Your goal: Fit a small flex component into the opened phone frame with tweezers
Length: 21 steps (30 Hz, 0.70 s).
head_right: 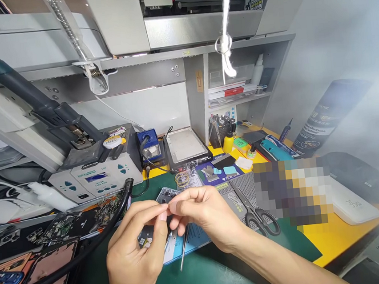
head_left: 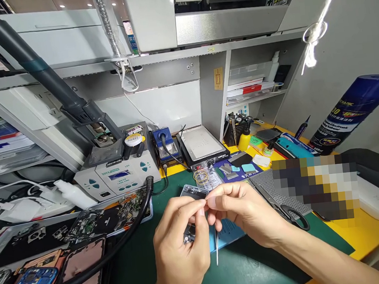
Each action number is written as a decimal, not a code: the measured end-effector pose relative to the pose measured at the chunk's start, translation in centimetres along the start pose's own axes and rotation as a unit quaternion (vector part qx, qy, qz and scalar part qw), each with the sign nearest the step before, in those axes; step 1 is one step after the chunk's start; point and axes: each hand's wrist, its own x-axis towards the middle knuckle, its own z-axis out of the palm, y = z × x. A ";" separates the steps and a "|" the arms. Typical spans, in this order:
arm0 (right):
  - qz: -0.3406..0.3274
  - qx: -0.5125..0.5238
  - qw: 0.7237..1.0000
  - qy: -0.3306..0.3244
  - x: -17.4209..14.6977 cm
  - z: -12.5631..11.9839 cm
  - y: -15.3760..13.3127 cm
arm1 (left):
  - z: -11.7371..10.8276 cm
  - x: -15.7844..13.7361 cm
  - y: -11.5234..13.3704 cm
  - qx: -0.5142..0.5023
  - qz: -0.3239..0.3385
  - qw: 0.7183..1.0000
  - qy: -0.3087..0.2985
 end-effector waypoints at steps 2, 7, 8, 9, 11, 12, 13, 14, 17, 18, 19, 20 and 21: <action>0.000 -0.004 1.000 -0.002 -0.1 -0.1 -0.1 | -0.1 0.0 -0.1 0.010 0.016 1.000 0.001; -0.001 -0.017 1.000 -0.001 -0.2 -0.2 -0.4 | -0.3 0.1 -0.6 0.035 0.046 0.998 0.003; -0.002 -0.019 1.000 0.001 -0.2 -0.2 -0.4 | -0.3 0.1 -0.7 0.038 0.050 0.998 0.004; -0.002 -0.020 1.000 0.003 -0.1 -0.2 -0.4 | -0.3 0.1 -0.7 0.040 0.054 0.998 0.005; -0.003 -0.024 1.000 0.005 -0.1 -0.2 -0.4 | -0.3 0.0 -0.8 0.041 0.058 0.997 0.006; -0.003 -0.026 1.000 0.006 -0.1 -0.2 -0.4 | -0.3 -0.1 -0.8 0.041 0.058 0.997 0.007; -0.004 -0.028 1.000 0.006 -0.1 -0.2 -0.4 | -0.4 -0.1 -0.7 0.040 0.057 0.998 0.006; -0.004 -0.029 1.000 0.007 -0.1 -0.2 -0.4 | -0.4 -0.1 -0.7 0.038 0.056 0.998 0.005; -0.004 -0.032 0.999 0.007 -0.1 -0.2 -0.5 | -0.4 -0.1 -0.5 0.033 0.052 0.998 0.004; -0.003 -0.033 0.999 0.007 -0.1 -0.2 -0.5 | -0.4 0.0 -0.5 0.031 0.051 0.998 0.002; -0.002 -0.034 0.999 0.007 -0.1 -0.2 -0.5 | -0.4 0.0 -0.5 0.030 0.048 0.998 0.001; -0.001 -0.035 0.999 0.007 0.0 -0.2 -0.6 | -0.3 0.0 -0.5 0.028 0.046 0.999 -0.001; 0.000 -0.036 0.999 0.008 0.0 -0.2 -0.6 | -0.3 0.0 -0.5 0.027 0.043 0.999 -0.002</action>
